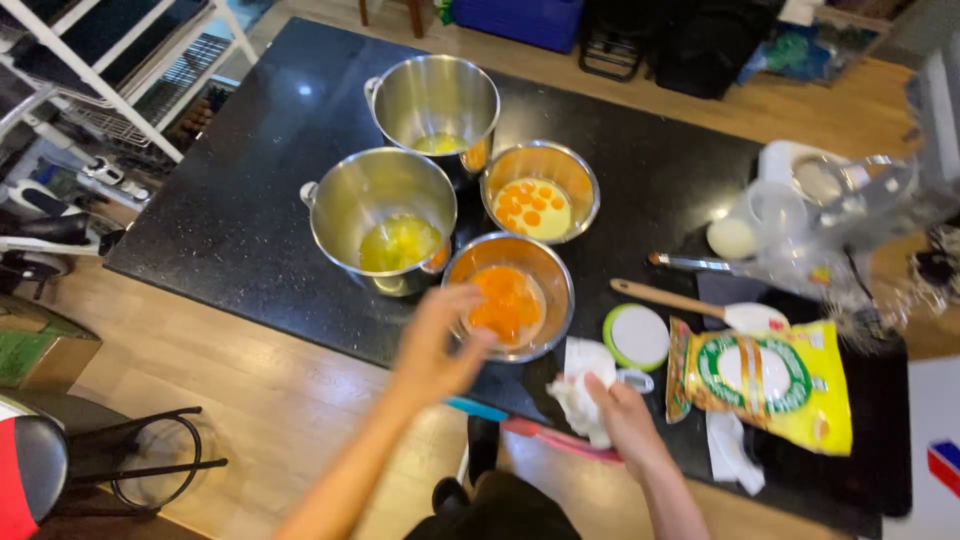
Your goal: Washing hands and measuring flour and vanilla extract into bowls for cake preparation.
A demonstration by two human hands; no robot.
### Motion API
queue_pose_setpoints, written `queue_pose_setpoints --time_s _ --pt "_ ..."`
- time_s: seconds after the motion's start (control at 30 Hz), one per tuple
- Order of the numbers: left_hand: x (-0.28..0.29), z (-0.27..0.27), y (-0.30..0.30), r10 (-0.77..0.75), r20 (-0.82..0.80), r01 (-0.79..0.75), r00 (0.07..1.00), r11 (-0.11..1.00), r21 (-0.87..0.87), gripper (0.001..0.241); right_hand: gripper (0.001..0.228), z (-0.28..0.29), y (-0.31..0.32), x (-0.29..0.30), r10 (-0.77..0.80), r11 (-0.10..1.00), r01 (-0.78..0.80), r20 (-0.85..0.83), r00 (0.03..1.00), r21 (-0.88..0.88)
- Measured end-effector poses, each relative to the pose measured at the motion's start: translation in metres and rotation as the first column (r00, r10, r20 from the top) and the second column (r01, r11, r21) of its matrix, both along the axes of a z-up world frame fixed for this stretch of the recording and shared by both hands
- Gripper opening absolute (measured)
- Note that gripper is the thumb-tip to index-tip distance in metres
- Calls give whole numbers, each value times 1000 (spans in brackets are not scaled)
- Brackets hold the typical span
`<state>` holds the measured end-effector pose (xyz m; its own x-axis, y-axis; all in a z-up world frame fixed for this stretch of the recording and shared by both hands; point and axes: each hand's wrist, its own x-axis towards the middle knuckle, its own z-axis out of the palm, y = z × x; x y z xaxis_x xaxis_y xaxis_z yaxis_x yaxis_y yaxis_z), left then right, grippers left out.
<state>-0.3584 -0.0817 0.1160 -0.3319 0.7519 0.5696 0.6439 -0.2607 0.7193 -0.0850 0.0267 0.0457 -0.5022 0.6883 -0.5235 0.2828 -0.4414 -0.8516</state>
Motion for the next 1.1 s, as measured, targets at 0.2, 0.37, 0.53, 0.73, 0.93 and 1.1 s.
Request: queue_pose_setpoints --time_s 0.2,0.37,0.53,0.73,0.93,1.1 --pt "-182 54 53 401 -293 -432 868 901 -48 9 43 -26 -11 -54 294 950 -308 -174 940 -58" --pt "-326 -4 161 342 34 -234 939 709 -665 49 46 -10 -46 -170 124 905 -269 -400 908 -330" --pt "-372 -28 246 219 129 7 967 486 -874 67 56 -4 -63 -275 -67 862 -191 -478 876 -471" --pt "-384 -27 256 292 279 159 915 374 -914 29 50 -8 -71 -349 -410 817 156 -369 834 -555" --pt "-454 -37 225 302 255 78 918 494 -866 22 44 -1 -66 -375 -588 758 394 -283 758 -520" --pt "-532 -48 163 383 262 17 886 536 -844 30 47 4 -38 -390 -593 772 425 -295 749 -473"
